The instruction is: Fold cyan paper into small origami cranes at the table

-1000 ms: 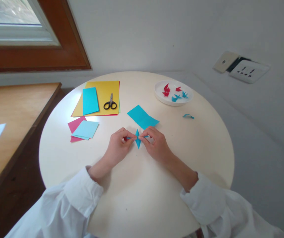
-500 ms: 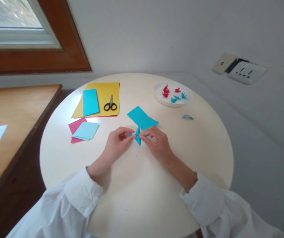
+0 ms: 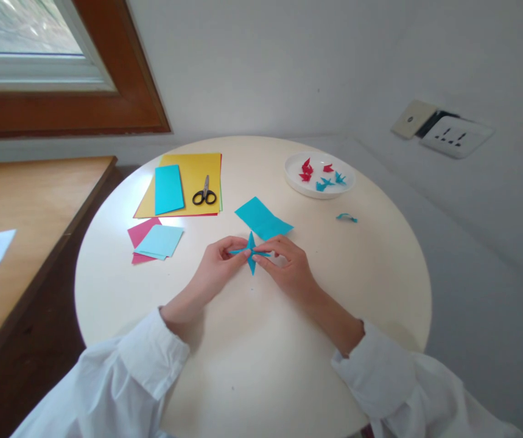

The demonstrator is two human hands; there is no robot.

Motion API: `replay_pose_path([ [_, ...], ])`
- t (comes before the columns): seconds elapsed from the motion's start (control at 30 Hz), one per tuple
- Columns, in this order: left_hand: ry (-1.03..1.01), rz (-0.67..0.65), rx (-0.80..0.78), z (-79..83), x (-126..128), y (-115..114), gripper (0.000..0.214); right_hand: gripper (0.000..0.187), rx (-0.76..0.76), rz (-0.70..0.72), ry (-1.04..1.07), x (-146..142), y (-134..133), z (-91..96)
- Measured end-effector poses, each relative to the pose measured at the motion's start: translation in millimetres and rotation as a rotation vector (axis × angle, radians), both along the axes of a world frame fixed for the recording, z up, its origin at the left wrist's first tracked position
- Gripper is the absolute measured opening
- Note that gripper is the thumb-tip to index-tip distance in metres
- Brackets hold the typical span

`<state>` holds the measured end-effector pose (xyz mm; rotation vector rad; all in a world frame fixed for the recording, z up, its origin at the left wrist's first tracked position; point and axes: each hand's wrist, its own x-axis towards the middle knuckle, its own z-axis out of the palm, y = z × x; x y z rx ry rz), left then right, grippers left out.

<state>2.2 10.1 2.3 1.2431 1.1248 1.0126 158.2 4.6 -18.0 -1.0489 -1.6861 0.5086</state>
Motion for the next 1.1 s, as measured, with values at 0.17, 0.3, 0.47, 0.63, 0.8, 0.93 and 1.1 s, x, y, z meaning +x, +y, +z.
replay_pose_path([
  [0.17, -0.026, -0.029, 0.017, -2.5, -0.8, 1.1, 0.025, 0.006, -0.094, -0.03, 0.016, -1.4, -1.6, 2.6],
  [0.3, -0.051, -0.043, 0.008, 1.0, -0.5, -0.3, 0.022, 0.011, -0.154, -0.038, 0.016, 0.5, -1.1, 3.2],
  [0.47, -0.08, -0.068, 0.002, 2.8, -0.6, -1.2, 0.017, 0.013, -0.261, -0.045, 0.06, 1.3, 0.3, 1.7],
  [0.63, -0.039, -0.042, 0.022, -0.9, -0.5, 0.4, 0.022, 0.013, -0.302, -0.02, 0.098, -1.2, 0.7, 2.8],
  [0.8, -0.007, -0.03, 0.016, 0.3, 0.3, 0.0, 0.021, 0.017, -0.338, -0.017, 0.08, -3.9, -0.4, 5.8],
  [0.93, 0.003, -0.021, 0.017, 0.6, -0.1, -0.1, 0.025, 0.022, -0.344, 0.02, 0.067, -4.7, -0.4, 3.7],
  [1.1, -0.033, 0.031, 0.0, -0.4, -0.8, 0.8, 0.027, 0.032, -0.434, 0.087, 0.178, -5.0, -0.2, 0.1],
])
